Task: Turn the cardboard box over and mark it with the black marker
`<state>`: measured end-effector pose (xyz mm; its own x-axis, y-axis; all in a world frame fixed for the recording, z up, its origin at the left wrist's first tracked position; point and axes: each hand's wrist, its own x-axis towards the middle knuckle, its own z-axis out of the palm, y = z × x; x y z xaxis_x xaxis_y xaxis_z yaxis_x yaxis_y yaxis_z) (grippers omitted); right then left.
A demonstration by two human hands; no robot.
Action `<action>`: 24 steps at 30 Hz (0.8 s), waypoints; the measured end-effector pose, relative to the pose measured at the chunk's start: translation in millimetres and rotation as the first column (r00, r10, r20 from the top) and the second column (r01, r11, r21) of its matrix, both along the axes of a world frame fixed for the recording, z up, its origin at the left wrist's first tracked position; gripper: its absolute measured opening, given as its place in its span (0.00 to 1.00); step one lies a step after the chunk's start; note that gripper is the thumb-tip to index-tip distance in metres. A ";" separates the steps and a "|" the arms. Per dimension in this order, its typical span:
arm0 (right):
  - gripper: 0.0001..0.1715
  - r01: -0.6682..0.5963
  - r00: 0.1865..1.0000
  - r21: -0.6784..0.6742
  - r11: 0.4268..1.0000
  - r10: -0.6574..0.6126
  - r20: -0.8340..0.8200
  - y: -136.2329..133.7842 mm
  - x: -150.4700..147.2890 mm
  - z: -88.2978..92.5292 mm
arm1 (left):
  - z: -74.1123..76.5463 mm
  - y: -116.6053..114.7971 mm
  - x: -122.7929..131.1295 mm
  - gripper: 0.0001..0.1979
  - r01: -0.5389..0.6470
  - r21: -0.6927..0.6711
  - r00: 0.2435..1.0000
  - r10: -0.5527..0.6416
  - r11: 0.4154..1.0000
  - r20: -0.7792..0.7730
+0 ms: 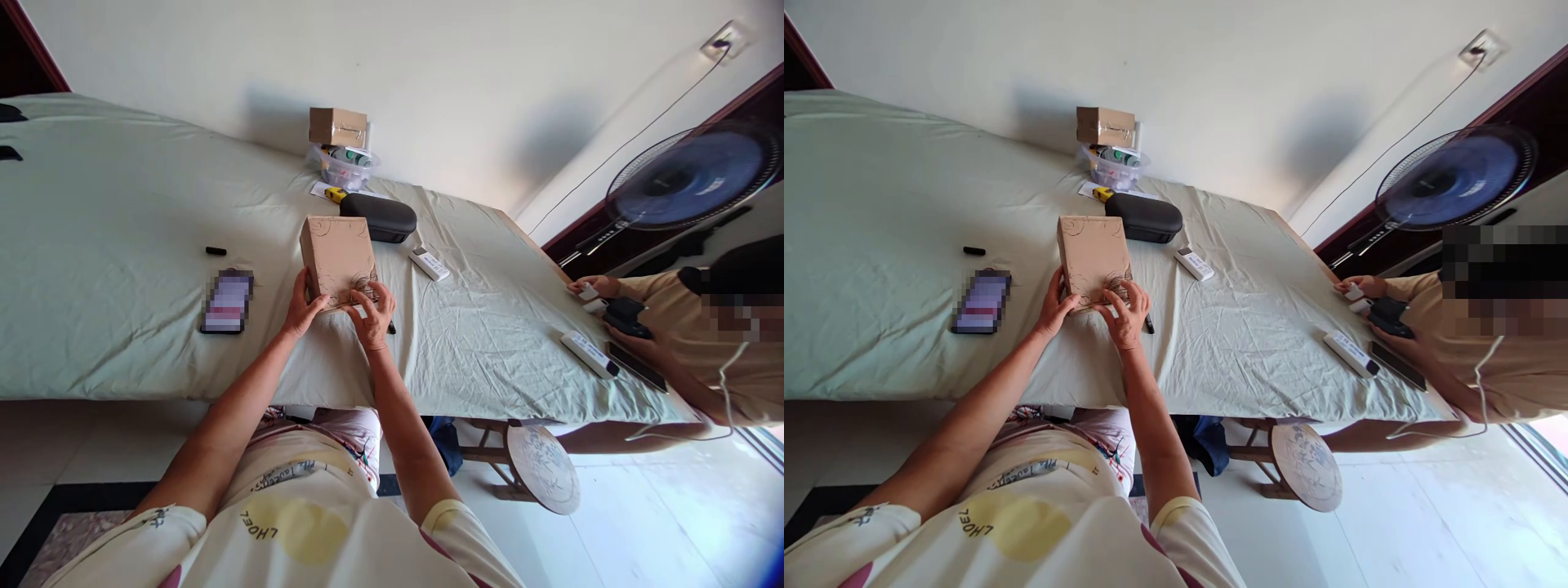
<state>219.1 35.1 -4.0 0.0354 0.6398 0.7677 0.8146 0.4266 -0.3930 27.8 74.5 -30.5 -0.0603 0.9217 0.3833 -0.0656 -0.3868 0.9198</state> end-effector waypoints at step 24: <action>0.40 -0.403 0.787 -0.158 0.902 0.253 -0.563 8.2 24.0 -13.4 | 21.9 -5.6 -7.9 0.34 0.384 -0.078 0.779 -0.277 0.920 0.563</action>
<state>243.1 43.3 -17.4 0.1293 0.8552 0.5019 0.2854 0.4526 -0.8448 19.9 68.9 -8.6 0.1165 0.9707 0.2100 -0.6561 -0.0835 0.7500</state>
